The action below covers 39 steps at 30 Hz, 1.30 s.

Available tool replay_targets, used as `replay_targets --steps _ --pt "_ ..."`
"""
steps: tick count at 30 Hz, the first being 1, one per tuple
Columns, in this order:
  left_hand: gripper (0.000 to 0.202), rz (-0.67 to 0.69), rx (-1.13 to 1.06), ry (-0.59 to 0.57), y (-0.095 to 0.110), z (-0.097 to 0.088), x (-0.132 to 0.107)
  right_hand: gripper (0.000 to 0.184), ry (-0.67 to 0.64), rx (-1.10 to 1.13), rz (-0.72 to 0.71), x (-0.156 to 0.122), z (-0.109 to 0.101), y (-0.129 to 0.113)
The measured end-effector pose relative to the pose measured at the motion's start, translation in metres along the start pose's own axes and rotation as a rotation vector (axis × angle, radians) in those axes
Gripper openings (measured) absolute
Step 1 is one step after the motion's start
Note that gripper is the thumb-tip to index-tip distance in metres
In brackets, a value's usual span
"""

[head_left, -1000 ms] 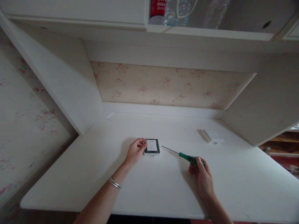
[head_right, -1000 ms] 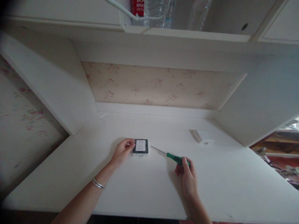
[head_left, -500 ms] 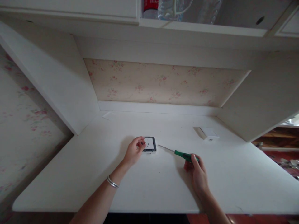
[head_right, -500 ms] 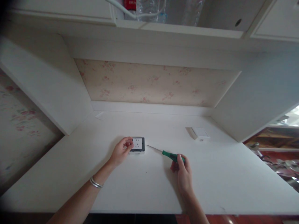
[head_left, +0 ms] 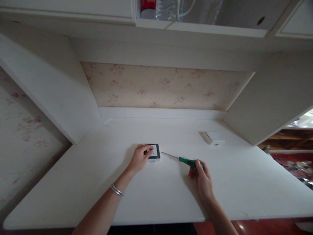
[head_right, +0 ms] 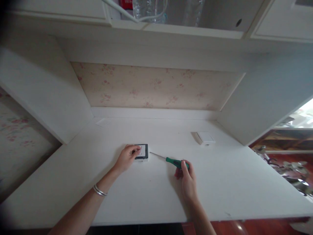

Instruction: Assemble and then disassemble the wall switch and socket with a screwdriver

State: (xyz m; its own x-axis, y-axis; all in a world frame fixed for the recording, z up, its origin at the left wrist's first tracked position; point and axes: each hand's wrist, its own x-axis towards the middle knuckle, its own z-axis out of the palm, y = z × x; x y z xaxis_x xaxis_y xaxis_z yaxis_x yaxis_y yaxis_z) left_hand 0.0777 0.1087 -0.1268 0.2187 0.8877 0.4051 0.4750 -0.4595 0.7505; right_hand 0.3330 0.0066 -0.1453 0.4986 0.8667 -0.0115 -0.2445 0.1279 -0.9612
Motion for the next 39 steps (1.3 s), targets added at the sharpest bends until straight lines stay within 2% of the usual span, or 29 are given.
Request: replay_targets --steps 10,17,26,35,39 --pt "0.007 0.055 0.073 -0.079 0.009 -0.001 0.015 0.031 -0.002 -0.012 0.016 0.001 0.001 -0.002" --pt "0.007 0.007 0.140 -0.145 -0.002 0.007 0.034 0.030 0.004 -0.025 0.020 0.000 0.000 -0.002" --pt "0.011 0.026 0.103 -0.183 -0.014 0.016 0.032 0.032 0.007 -0.029 0.030 0.001 0.002 -0.003" --pt "0.013 0.011 0.081 -0.262 -0.008 0.008 0.033 0.032 0.005 -0.023 0.032 0.000 0.003 -0.005" --pt "0.013 0.032 0.100 -0.247 -0.004 0.006 0.031 0.033 0.012 -0.023 0.045 0.000 0.003 -0.006"
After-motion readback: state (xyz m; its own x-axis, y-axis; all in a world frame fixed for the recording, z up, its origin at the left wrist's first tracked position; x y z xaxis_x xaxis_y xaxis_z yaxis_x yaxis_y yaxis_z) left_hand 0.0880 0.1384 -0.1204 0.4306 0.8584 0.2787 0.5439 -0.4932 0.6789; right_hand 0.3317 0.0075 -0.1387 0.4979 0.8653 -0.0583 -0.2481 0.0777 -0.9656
